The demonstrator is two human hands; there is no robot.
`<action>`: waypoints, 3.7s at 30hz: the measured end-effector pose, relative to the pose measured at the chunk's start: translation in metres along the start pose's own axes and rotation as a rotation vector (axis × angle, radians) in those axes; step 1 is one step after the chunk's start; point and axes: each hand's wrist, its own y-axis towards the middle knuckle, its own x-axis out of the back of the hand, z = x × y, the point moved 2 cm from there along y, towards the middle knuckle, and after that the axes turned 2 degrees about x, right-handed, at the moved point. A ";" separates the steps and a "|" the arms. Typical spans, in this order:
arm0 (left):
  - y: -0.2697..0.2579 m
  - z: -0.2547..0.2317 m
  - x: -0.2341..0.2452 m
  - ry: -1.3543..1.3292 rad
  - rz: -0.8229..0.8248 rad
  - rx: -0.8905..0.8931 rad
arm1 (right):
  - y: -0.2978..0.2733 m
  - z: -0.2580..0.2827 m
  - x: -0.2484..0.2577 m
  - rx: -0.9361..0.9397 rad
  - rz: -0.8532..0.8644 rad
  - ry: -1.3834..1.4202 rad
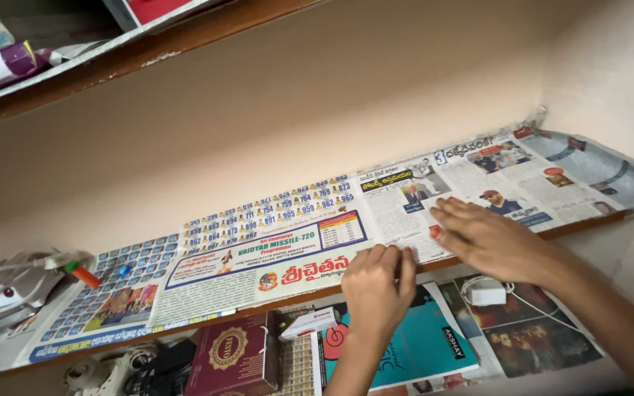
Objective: The person lines a shelf with newspaper by hand, smoothing the paper across the surface and folding the edges to fit the corners.
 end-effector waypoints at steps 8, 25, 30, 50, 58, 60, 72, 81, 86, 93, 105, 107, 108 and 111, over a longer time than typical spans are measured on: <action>0.003 0.001 -0.011 0.031 -0.081 -0.022 | 0.046 -0.033 0.003 -0.015 0.214 -0.248; 0.001 0.000 -0.016 0.027 -0.122 0.025 | 0.070 -0.167 0.012 -0.452 0.075 -0.148; -0.002 -0.001 -0.013 0.032 -0.127 0.008 | 0.069 -0.170 0.016 -0.564 0.005 -0.126; -0.004 0.001 -0.008 0.021 -0.090 0.000 | 0.003 -0.229 -0.026 -0.356 -0.293 -0.265; -0.011 0.003 0.004 -0.042 -0.061 -0.022 | -0.054 -0.107 0.005 -0.705 -0.202 -0.195; -0.013 0.003 0.006 -0.055 -0.060 -0.037 | -0.059 -0.036 0.016 -0.528 -0.343 0.006; -0.024 0.028 0.036 -0.137 0.128 -0.068 | -0.036 0.116 -0.031 0.165 -0.597 0.173; -0.035 0.075 0.095 -0.022 0.117 0.017 | -0.034 0.116 -0.033 0.057 -0.614 0.208; -0.042 0.102 0.124 0.075 0.078 0.068 | -0.034 0.121 -0.036 0.043 -0.624 0.179; -0.046 0.135 0.138 0.188 0.110 0.173 | -0.032 0.117 -0.041 0.036 -0.633 0.142; -0.061 0.174 0.198 0.242 0.029 0.295 | -0.033 0.118 -0.041 0.095 -0.667 0.130; -0.062 0.181 0.206 0.246 0.023 0.307 | -0.033 0.116 -0.045 0.073 -0.661 0.119; -0.061 0.182 0.208 0.245 0.022 0.311 | -0.033 0.115 -0.046 0.068 -0.659 0.114; -0.051 0.180 0.215 0.260 0.114 0.416 | -0.031 0.112 -0.051 0.068 -0.670 0.084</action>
